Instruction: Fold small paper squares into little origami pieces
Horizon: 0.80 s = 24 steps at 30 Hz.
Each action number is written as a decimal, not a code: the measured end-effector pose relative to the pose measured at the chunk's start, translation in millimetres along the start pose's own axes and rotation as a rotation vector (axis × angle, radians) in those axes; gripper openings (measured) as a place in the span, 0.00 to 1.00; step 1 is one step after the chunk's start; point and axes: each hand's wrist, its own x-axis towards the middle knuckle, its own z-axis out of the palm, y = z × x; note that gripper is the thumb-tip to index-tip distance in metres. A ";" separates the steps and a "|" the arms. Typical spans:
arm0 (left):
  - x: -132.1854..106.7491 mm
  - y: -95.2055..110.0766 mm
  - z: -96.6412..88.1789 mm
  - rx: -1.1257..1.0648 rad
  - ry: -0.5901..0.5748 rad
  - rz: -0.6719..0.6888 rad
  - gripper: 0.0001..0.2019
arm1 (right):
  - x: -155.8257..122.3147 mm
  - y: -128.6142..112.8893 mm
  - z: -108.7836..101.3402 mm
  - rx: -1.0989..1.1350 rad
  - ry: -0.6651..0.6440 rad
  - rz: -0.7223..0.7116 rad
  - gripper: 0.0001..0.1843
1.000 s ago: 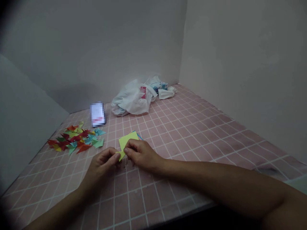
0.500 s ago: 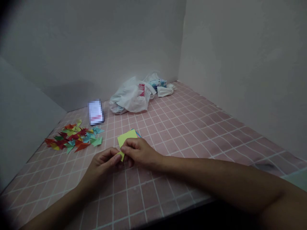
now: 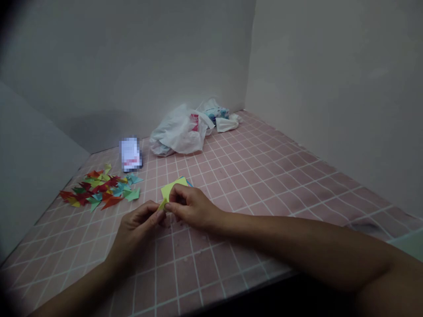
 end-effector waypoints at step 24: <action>2.1 0.0 4.2 -0.083 0.137 -0.008 0.03 | -4.5 -3.0 0.0 -0.379 -0.025 -0.211 0.06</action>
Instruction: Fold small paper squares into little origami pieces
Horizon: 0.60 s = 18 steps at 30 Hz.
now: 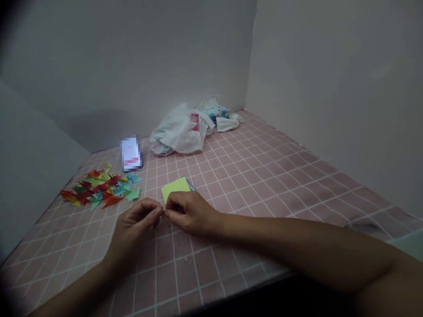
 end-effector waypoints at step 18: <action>1.9 -6.3 -3.5 -0.347 -0.072 -0.154 0.06 | 1.9 4.2 0.6 0.669 -0.180 0.369 0.11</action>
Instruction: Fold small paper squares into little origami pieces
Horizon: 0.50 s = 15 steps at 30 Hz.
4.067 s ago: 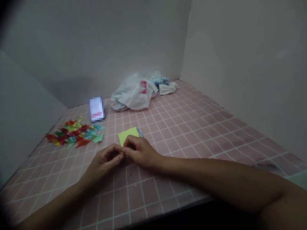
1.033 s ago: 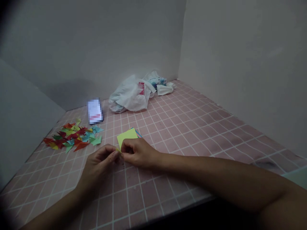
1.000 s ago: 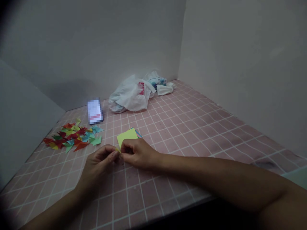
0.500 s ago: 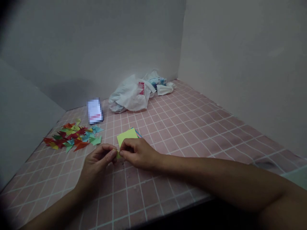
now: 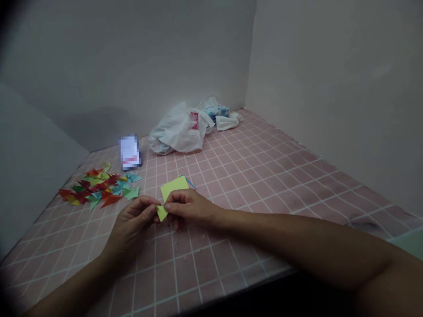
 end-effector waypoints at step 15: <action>1.1 1.9 -0.4 0.230 0.030 -0.001 0.07 | -0.7 -0.1 0.9 -0.467 0.136 -0.167 0.06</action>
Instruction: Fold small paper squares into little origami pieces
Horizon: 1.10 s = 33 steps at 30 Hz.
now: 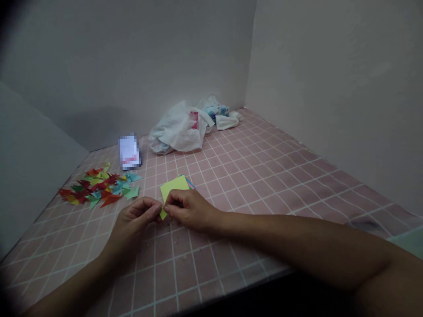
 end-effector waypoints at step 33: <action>-3.9 2.3 1.8 0.095 -0.092 0.010 0.12 | -3.0 -0.8 2.2 0.037 0.092 0.000 0.08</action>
